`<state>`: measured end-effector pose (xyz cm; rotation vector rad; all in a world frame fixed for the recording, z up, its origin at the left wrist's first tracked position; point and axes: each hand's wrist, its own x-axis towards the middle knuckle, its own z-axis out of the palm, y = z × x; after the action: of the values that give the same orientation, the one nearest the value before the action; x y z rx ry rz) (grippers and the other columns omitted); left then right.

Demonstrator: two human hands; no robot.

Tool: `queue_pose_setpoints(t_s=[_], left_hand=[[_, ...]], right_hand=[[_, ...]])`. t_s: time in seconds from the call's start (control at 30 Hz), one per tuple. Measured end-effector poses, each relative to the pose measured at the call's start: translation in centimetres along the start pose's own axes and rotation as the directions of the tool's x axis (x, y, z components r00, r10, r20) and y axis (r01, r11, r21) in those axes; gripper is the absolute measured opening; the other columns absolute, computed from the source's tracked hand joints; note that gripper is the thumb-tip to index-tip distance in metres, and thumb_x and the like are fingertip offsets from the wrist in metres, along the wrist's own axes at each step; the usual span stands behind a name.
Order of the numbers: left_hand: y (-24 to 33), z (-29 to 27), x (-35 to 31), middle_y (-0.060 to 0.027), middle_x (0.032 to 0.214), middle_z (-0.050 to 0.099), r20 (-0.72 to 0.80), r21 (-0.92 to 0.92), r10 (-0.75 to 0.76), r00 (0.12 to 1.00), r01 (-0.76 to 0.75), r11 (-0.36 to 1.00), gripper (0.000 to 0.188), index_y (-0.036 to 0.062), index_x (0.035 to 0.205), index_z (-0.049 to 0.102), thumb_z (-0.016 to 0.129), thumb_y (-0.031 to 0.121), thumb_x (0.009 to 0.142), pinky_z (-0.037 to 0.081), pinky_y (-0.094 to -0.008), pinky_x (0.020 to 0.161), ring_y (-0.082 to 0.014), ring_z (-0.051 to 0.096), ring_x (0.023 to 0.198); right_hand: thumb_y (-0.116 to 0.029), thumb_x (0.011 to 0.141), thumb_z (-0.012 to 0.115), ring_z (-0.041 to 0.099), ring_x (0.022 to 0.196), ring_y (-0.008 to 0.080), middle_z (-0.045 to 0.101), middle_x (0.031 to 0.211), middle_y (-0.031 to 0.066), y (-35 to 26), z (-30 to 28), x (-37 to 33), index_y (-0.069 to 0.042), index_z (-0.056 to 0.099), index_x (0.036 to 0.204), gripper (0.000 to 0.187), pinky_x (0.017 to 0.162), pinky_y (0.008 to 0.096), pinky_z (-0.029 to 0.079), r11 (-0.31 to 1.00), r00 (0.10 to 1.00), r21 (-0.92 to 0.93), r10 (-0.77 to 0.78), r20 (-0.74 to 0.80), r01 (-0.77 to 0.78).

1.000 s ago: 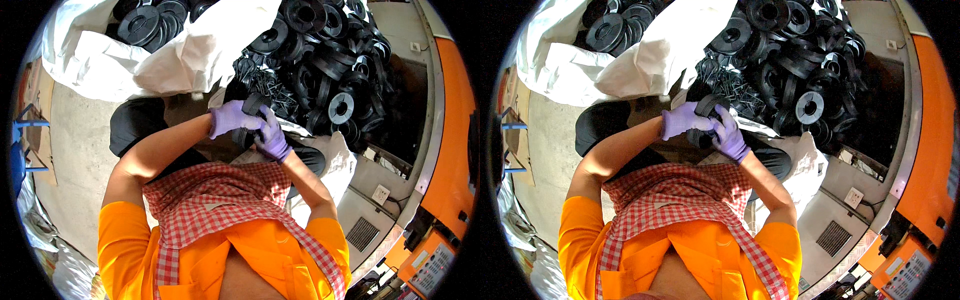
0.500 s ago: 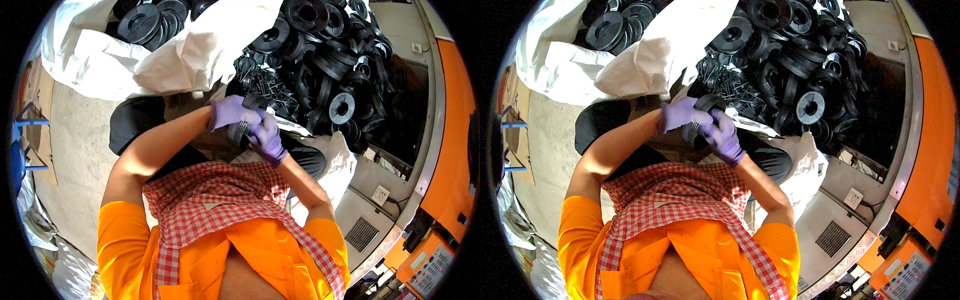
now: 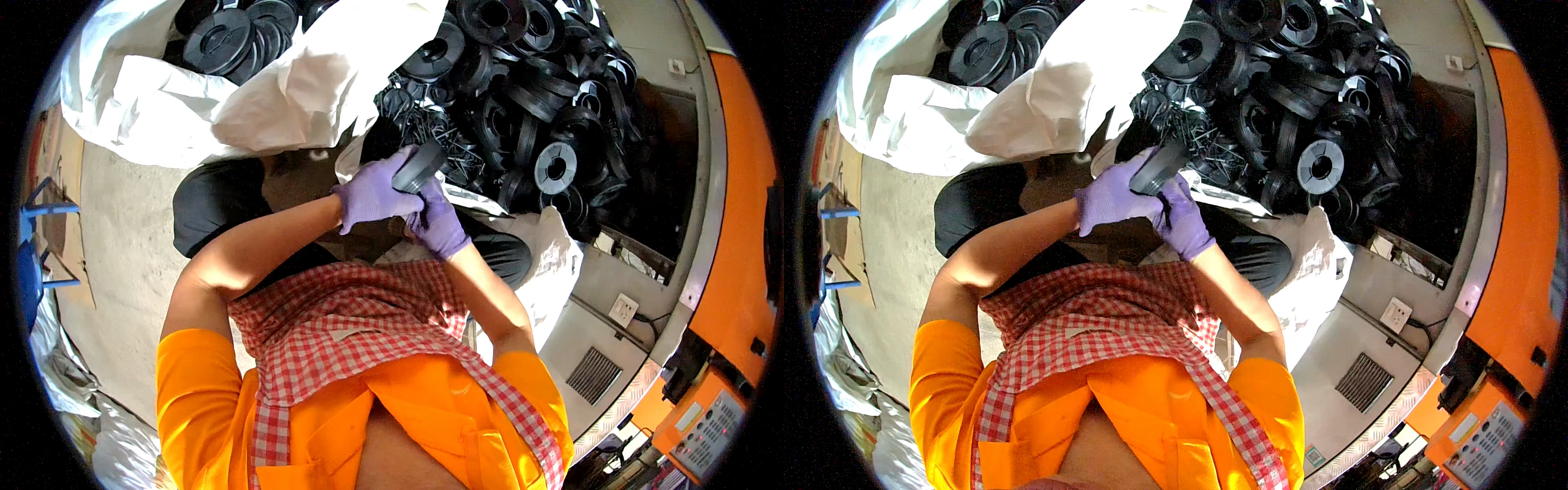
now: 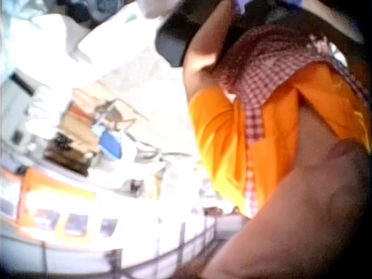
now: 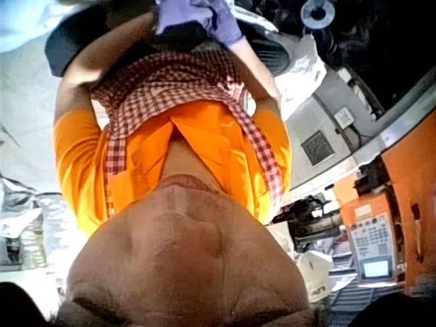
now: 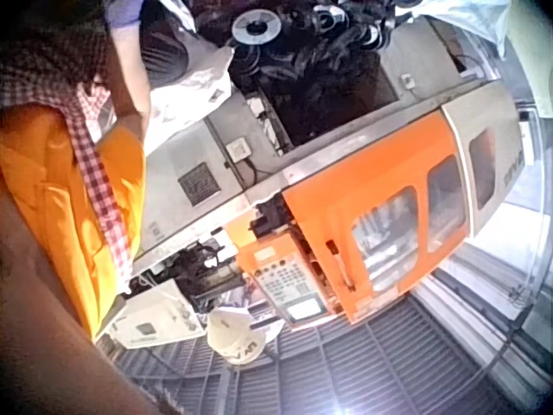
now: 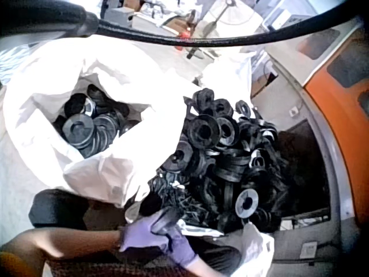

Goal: The person, wearing gloves, picks up and looks at several black circular rubber seals from a large pile, turning each one over in their hands.

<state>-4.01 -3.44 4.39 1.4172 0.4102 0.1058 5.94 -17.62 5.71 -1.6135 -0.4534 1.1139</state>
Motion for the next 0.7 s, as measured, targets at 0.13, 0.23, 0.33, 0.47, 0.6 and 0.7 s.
queue_pose_setpoints(t_s=[0.13,0.23,0.33,0.47,0.6,0.7], left_hand=[[0.8,-1.7,1.0,-0.0076,0.093,0.065,0.308,-0.318,-0.268,0.913,0.364,0.875,0.056,0.0027,0.114,0.056,0.074,0.022,0.065,0.05,-0.0283,0.073,-0.0129,0.06,0.082],[-0.3,-2.9,1.4,-0.0075,0.094,0.065,0.397,-0.091,-0.048,0.917,0.091,0.992,0.025,0.0027,0.099,0.063,0.065,0.009,0.075,0.05,-0.0277,0.07,-0.0137,0.063,0.081],[-1.3,-3.4,1.3,-0.01,0.092,0.064,0.463,0.223,0.339,0.819,-0.478,0.85,0.023,0.0068,0.101,0.062,0.061,0.006,0.078,0.049,-0.0291,0.072,-0.0183,0.063,0.083],[-1.2,-3.9,2.2,-0.0072,0.092,0.064,0.464,0.244,0.228,0.856,-0.371,0.896,0.021,0.0046,0.102,0.06,0.06,0.011,0.082,0.05,-0.0294,0.072,-0.0157,0.062,0.084],[1.3,-2.5,1.0,-0.0051,0.101,0.065,0.346,-0.482,-0.194,0.918,0.351,0.803,0.039,0.0028,0.111,0.061,0.07,0.021,0.078,0.049,-0.0307,0.078,-0.0146,0.06,0.09],[-0.6,-1.2,1.2,-0.0059,0.108,0.062,0.166,-0.242,-0.16,0.973,0.197,0.95,0.056,0.0035,0.126,0.05,0.07,0.022,0.076,0.046,-0.0276,0.086,-0.0125,0.058,0.095]], right_hand=[[-0.014,0.076,0.072,0.052,0.11,0.0345,0.053,0.115,0.0189,-1.1,-0.8,-0.1,-0.006,0.05,0.119,0.049,0.097,0.0411,0.041,0.383,0.801,-0.767,-0.533,0.271,0.514],[-0.017,0.076,0.069,0.05,0.11,0.0399,0.055,0.113,0.0146,-1.1,-2.7,0.5,-0.014,0.063,0.103,0.028,0.092,0.0471,0.044,0.464,0.806,-0.662,-0.279,0.522,0.589],[-0.018,0.078,0.065,0.051,0.108,0.0385,0.056,0.112,0.0122,-1.1,-2.7,0.9,-0.021,0.063,0.104,0.026,0.089,0.0481,0.046,0.346,0.685,-0.592,-0.356,0.636,0.728],[-0.018,0.076,0.068,0.051,0.107,0.0381,0.054,0.114,0.0133,-2.3,-2.8,2.1,-0.022,0.062,0.108,0.033,0.089,0.0472,0.046,0.008,0.398,-0.44,-0.439,0.806,0.898],[-0.027,0.068,0.078,0.051,0.108,0.039,0.051,0.117,0.0197,-2.0,-2.0,1.5,-0.009,0.054,0.118,0.058,0.091,0.0431,0.045,0.379,0.791,-0.698,-0.369,0.488,0.607],[-0.03,0.076,0.075,0.058,0.105,0.0288,0.056,0.114,0.0174,-1.6,-0.6,0.6,-0.004,0.05,0.116,0.054,0.09,0.0386,0.048,0.754,0.981,-0.628,-0.153,0.12,0.194]])
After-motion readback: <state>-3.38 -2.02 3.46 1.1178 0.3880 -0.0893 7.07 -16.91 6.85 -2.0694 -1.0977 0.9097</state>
